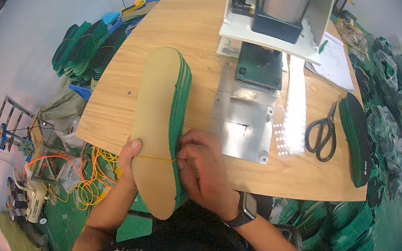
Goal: The person applies stickers to shoe insoles by hand, uses a pneumatic press to secure them, and bundles the finished insoles with rubber bands.
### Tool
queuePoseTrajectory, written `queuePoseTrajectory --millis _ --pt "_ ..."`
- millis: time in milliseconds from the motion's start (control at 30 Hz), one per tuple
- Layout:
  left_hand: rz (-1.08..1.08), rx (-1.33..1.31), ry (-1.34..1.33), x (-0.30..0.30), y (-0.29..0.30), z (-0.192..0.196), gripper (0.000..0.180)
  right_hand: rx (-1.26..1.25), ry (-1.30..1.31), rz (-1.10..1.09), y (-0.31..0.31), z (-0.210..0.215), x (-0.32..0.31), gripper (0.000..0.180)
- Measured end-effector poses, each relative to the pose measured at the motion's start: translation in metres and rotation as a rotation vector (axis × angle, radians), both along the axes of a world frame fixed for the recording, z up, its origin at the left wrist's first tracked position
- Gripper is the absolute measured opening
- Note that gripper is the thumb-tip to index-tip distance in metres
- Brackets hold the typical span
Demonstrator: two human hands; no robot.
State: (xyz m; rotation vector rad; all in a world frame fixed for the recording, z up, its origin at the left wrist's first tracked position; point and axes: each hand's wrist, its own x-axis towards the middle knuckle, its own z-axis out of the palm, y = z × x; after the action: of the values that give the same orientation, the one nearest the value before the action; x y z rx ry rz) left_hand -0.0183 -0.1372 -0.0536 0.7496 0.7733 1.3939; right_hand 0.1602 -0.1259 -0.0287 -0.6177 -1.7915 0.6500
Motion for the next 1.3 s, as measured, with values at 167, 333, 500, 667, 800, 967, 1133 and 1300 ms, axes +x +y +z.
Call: queuePoseTrajectory --millis 167,333,500,667,800,967,1133,1300 --pt "-0.155 0.017 0.240 -0.015 -0.006 -0.008 0.063 0.001 -0.098 0.249 -0.006 0.008 0.023 0.011" --pt "-0.252 -0.025 0.252 -0.023 -0.022 -0.011 0.063 -0.180 -0.247 0.735 -0.026 0.028 0.039 0.023" --pt "-0.307 0.134 0.190 -0.008 -0.038 -0.003 0.066 -0.297 -0.876 0.892 -0.042 0.032 0.047 0.028" --pt "-0.237 0.205 0.130 0.000 -0.035 0.020 0.071 -0.224 -0.753 0.821 -0.056 0.006 0.041 0.016" --pt "-0.066 0.274 0.123 0.005 -0.033 0.044 0.076 -0.139 -0.590 0.766 -0.068 -0.004 0.035 0.016" --pt "0.202 0.297 0.104 -0.005 -0.027 0.068 0.079 -0.077 -0.453 0.801 -0.074 -0.022 0.023 0.017" --pt "0.431 0.453 0.319 -0.021 0.004 0.098 0.078 -0.497 -0.306 0.648 -0.078 -0.030 0.055 0.034" --pt "0.082 1.282 1.463 -0.028 0.019 0.100 0.050 -1.233 0.409 0.309 -0.008 0.020 0.076 0.092"
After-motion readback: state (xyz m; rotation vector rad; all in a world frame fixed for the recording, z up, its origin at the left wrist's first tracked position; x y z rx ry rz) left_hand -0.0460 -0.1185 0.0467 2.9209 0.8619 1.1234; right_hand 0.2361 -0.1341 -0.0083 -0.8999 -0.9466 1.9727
